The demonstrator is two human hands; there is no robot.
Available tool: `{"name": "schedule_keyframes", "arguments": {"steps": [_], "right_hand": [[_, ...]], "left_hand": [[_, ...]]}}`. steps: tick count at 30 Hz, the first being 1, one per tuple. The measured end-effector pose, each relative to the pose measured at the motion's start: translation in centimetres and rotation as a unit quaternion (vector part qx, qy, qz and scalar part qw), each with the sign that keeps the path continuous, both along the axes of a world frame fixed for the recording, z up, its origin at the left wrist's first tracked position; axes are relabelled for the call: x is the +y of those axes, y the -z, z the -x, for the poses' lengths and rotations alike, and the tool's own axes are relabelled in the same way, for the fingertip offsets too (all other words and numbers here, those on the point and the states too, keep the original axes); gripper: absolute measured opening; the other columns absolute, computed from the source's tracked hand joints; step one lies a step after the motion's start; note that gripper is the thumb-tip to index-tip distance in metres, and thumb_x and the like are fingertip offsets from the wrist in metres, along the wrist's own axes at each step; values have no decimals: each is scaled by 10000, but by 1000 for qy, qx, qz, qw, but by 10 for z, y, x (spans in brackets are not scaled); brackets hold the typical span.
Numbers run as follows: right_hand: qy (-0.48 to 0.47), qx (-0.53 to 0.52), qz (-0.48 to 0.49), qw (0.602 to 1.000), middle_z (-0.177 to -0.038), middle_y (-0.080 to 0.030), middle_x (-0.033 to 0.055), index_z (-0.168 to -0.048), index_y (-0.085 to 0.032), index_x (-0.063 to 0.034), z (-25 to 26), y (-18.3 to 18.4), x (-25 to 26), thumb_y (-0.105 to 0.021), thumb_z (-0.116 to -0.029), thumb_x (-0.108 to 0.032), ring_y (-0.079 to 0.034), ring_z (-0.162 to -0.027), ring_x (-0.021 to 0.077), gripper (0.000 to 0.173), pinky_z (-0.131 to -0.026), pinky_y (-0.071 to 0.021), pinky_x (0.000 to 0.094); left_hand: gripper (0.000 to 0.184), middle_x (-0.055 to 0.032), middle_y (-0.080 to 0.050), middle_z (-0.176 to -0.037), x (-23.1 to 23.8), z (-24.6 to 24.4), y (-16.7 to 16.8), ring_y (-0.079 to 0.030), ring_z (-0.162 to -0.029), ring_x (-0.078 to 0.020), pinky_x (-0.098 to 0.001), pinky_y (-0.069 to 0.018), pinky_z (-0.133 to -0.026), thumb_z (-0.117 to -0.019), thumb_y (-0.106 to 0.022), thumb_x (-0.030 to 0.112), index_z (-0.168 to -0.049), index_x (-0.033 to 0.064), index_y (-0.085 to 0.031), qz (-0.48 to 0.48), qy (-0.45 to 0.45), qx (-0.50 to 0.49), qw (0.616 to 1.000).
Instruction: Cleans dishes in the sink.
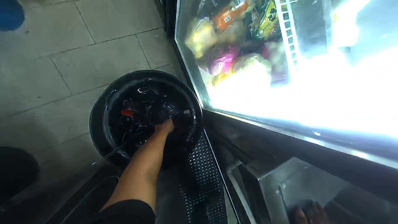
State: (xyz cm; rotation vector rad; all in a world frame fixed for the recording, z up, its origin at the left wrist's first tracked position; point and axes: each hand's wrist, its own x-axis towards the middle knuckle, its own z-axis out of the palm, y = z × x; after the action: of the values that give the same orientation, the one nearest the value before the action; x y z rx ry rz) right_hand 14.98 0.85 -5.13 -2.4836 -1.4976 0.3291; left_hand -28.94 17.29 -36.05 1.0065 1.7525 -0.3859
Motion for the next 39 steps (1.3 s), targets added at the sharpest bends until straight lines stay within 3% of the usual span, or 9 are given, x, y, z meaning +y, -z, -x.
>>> {"name": "schedule_keyframes", "arguments": {"steps": [3, 9, 18, 23, 28, 30, 32, 35, 39], "right_hand": [[-4, -8, -13, 1000, -1596, -325, 323, -1471, -432, 122, 1, -2, 0, -539, -1022, -335, -293, -1523, 389, 650, -1271, -252, 435], [-12, 3, -25, 1000, -1610, -303, 315, -1464, -451, 112, 7, -3, -1, -536, -1008, -322, -258, -1537, 391, 635, -1277, -220, 445], [7, -8, -20, 1000, -1608, -341, 269, -1447, -518, 32, 10, -6, 0, -534, -978, -471, -319, -1504, 421, 687, -1216, -303, 568], [7, 5, -32, 999, -1588, -359, 296, -1431, -541, 26, 13, -13, 4, -542, -938, -579, -366, -1468, 459, 780, -1169, -345, 624], [-25, 177, -52, 983, -1599, -316, 315, -1400, -589, -18, -2, -35, -6, -608, -918, -553, -284, -1498, 482, 721, -1194, -279, 648], [-58, 338, -52, 938, -1598, -375, 224, -1478, -495, -5, -15, -64, -20, -621, -932, -487, -352, -1493, 323, 739, -1209, -338, 494], [-77, 540, -50, 836, -1582, -437, 129, -1582, -280, -22, -35, -90, -37, -686, -894, -516, -474, -1421, 197, 940, -1125, -474, 374], [-32, 730, -52, 680, -1440, -573, 152, -1602, -248, -128, -82, -110, -60, -837, -751, -587, -619, -1258, 327, 1132, -964, -582, 525], [151, 744, -68, 648, -1111, -685, 193, -1322, -491, -40, -165, -103, -88, -683, -873, -275, -718, -975, 336, 543, -814, -629, 541]], "left_hand": [[679, -260, -646, -1276, -8, 6, -21, -646, -1155, -456, -648, -515, -956, -943, -677, 209, -1537, 73, -378, -79, -24, 10, 997], [652, -246, -635, -1290, -58, 0, -76, -641, -1169, -430, -622, -517, -981, -908, -733, 172, -1481, 54, -444, -249, -136, 25, 959], [669, -242, -692, -1142, -116, 35, -151, -698, -1015, -382, -603, -551, -903, -904, -770, 167, -1458, 25, -424, -325, -332, 20, 885], [669, -207, -680, -1103, -138, 10, -259, -705, -913, -262, -477, -591, -814, -939, -736, 197, -1462, 8, -364, -379, -466, -33, 799], [616, -169, -681, -1125, -153, -106, -384, -717, -862, -264, -485, -633, -735, -953, -726, 300, -1451, 56, -460, -417, -450, -165, 772], [615, -166, -687, -1097, -157, -171, -416, -726, -849, -268, -469, -642, -720, -963, -706, 313, -1440, 44, -426, -399, -460, -231, 759], [625, -170, -685, -1070, -162, -236, -435, -722, -822, -273, -455, -640, -695, -963, -686, 325, -1444, 39, -407, -372, -478, -307, 734], [605, -153, -691, -1043, -171, -323, -445, -719, -789, -253, -422, -640, -667, -941, -735, 310, -1409, 54, -449, -314, -445, -389, 743], [659, -201, -685, -1075, -174, -407, -424, -718, -797, -264, -407, -629, -706, -964, -710, 398, -1461, 66, -432, -117, -327, -463, 815]]}}
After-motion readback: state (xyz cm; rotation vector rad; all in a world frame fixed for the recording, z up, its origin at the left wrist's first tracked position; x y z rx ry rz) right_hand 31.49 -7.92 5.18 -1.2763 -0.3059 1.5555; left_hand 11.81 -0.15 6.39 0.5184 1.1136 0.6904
